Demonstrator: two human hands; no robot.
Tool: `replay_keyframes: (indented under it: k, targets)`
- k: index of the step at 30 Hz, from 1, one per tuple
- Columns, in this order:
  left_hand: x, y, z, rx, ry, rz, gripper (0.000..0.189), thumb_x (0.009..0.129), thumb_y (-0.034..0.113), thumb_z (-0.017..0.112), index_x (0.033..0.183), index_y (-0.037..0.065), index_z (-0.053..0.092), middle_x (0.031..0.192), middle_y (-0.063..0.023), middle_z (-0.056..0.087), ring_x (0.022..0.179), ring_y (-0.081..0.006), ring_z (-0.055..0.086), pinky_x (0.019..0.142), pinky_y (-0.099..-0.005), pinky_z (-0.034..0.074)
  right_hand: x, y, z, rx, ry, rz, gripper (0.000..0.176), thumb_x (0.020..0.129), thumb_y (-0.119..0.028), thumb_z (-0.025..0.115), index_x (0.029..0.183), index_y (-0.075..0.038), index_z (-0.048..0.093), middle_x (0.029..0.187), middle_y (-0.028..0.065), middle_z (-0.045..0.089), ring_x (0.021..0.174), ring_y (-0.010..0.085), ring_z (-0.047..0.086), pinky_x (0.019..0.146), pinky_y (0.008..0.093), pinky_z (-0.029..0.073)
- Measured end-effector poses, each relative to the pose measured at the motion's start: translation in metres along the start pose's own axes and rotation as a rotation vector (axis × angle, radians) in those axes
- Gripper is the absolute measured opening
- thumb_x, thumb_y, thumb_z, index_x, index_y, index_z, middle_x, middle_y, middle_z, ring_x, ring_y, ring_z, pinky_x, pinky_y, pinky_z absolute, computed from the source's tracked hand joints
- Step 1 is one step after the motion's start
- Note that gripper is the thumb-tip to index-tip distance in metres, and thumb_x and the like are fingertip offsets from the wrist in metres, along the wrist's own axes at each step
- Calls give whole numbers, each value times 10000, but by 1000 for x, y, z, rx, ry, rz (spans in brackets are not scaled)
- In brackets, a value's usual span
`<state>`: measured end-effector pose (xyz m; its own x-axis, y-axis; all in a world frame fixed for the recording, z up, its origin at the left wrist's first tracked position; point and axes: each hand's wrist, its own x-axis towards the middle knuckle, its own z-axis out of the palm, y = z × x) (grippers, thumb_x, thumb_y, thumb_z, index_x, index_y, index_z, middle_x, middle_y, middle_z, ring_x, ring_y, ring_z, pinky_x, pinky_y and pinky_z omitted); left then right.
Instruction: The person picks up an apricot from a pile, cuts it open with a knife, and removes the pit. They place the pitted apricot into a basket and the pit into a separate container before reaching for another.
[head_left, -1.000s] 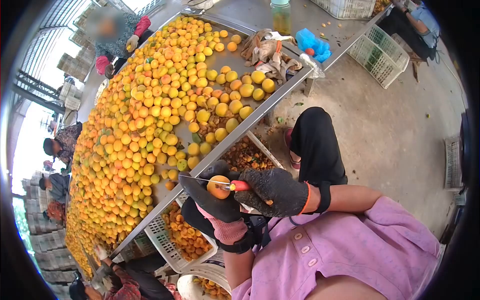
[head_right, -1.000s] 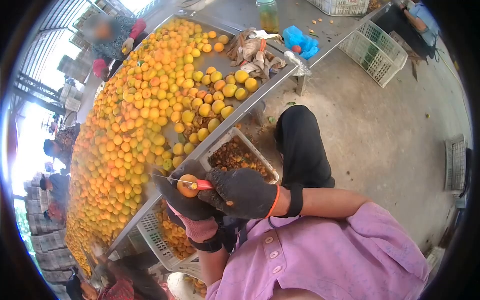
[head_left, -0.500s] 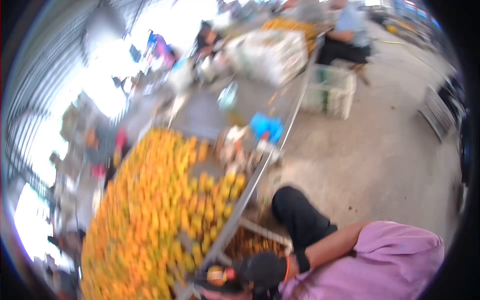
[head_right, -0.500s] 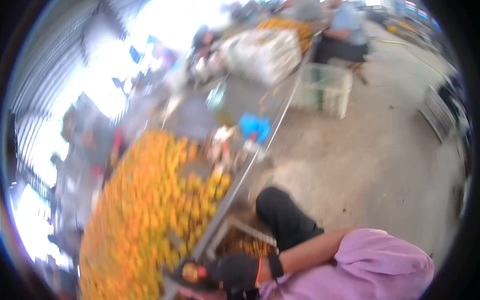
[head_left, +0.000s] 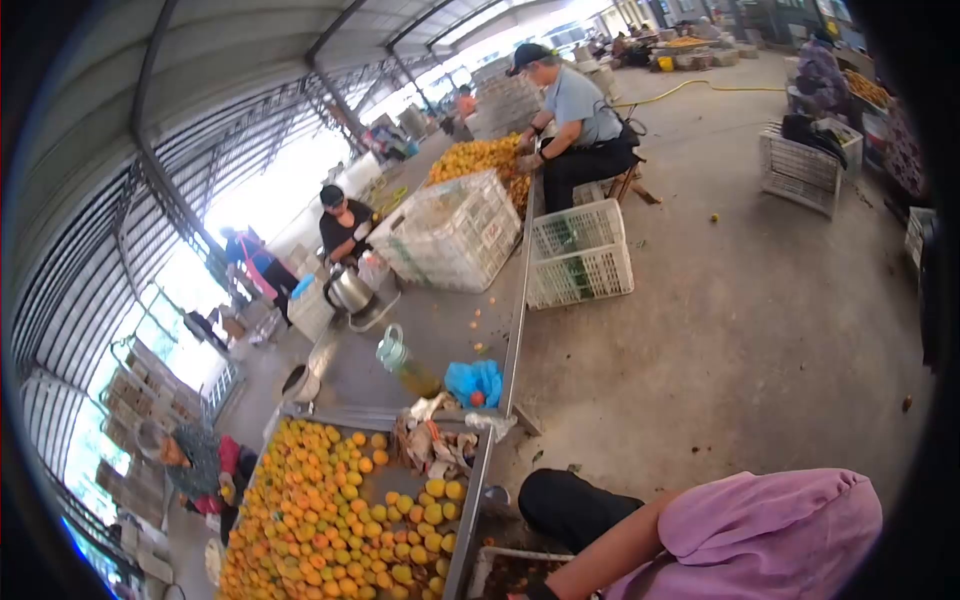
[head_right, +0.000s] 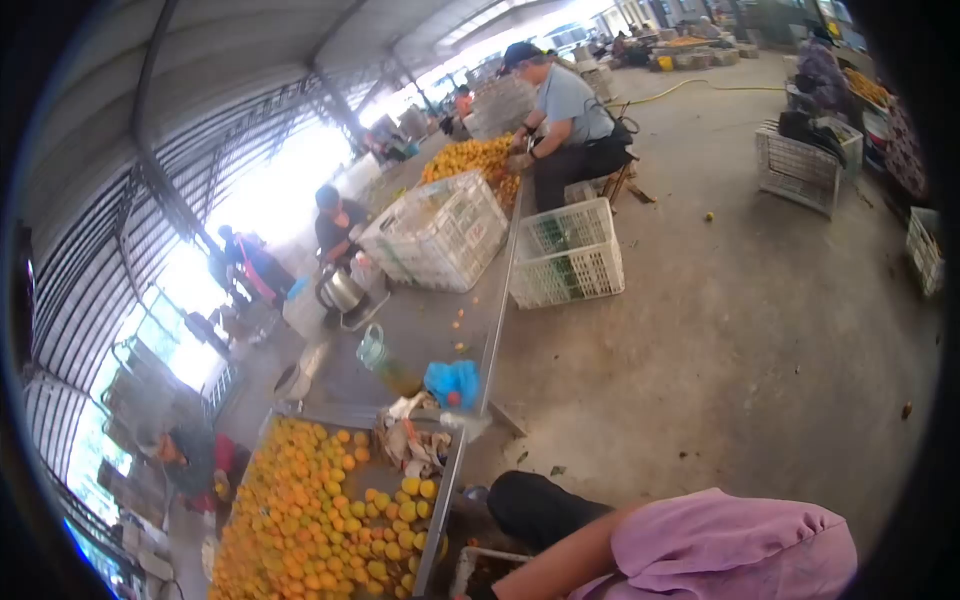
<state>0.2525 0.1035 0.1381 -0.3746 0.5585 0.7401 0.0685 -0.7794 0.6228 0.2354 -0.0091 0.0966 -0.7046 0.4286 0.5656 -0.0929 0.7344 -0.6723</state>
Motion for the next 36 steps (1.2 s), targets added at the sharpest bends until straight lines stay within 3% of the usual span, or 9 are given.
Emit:
replay_keyframes:
  k: [2,6,9,11,12,18,31,33,36]
  targets:
    - [-15,10,-19,100,70,15,662,861,562,443,1193,-11,453,927,-114,592,746,-207,582,620,-313,490,-7,3,1,315,-147,84,512,808,-328,607,1213,-37,490,871,169,587,745,306,568,651,417,449]
    - [-59,52,-117,505,264,27,689,845,602,443,1153,-13,494,907,-111,598,731,-208,584,596,-308,489,-13,-16,2,339,191,-558,406,786,-184,552,1149,-11,499,853,172,611,629,244,603,527,357,470]
    - [-78,92,-162,779,382,81,713,833,632,443,1122,-14,525,891,-108,602,720,-209,586,579,-305,489,-39,-33,-6,1354,6,369,284,906,-216,513,1081,6,534,786,171,600,623,259,575,574,312,473]
    - [-64,98,-168,178,416,-351,743,825,671,396,1068,-13,555,857,-97,598,673,-188,568,507,-279,450,-37,-34,-18,196,182,200,298,876,-256,564,1042,-8,564,755,163,601,580,301,580,499,340,447]
    - [-54,97,-166,-525,391,-732,785,817,711,349,1013,-12,586,823,-86,593,627,-167,550,434,-253,411,-36,-31,-17,218,171,195,298,876,-256,564,1042,-8,564,755,163,601,580,301,580,499,340,447]
    - [-63,90,-163,-569,359,-776,677,821,715,340,758,63,511,708,-48,533,560,-131,507,432,-228,394,-50,-23,-5,-95,94,320,325,814,-250,582,1043,-26,525,741,170,588,629,350,594,522,404,466]
    - [-48,86,-141,157,426,-683,790,856,681,291,874,-57,572,652,-137,591,480,-195,545,476,-271,466,-38,-12,-21,-62,-44,349,381,828,-293,589,1057,1,511,741,179,573,640,369,574,543,417,453]
    - [-48,88,-147,22,311,-672,693,881,616,351,942,-44,555,741,-139,604,604,-215,596,579,-285,506,-37,7,-11,-33,26,275,341,829,-290,593,1005,-2,539,760,180,581,649,362,580,553,410,459]
    - [-57,90,-151,807,-139,-267,551,947,472,328,1168,-14,465,920,-195,598,789,-254,596,631,-281,503,-37,7,-11,3,56,360,345,832,-283,597,1032,-4,555,852,173,595,731,348,588,630,396,473]
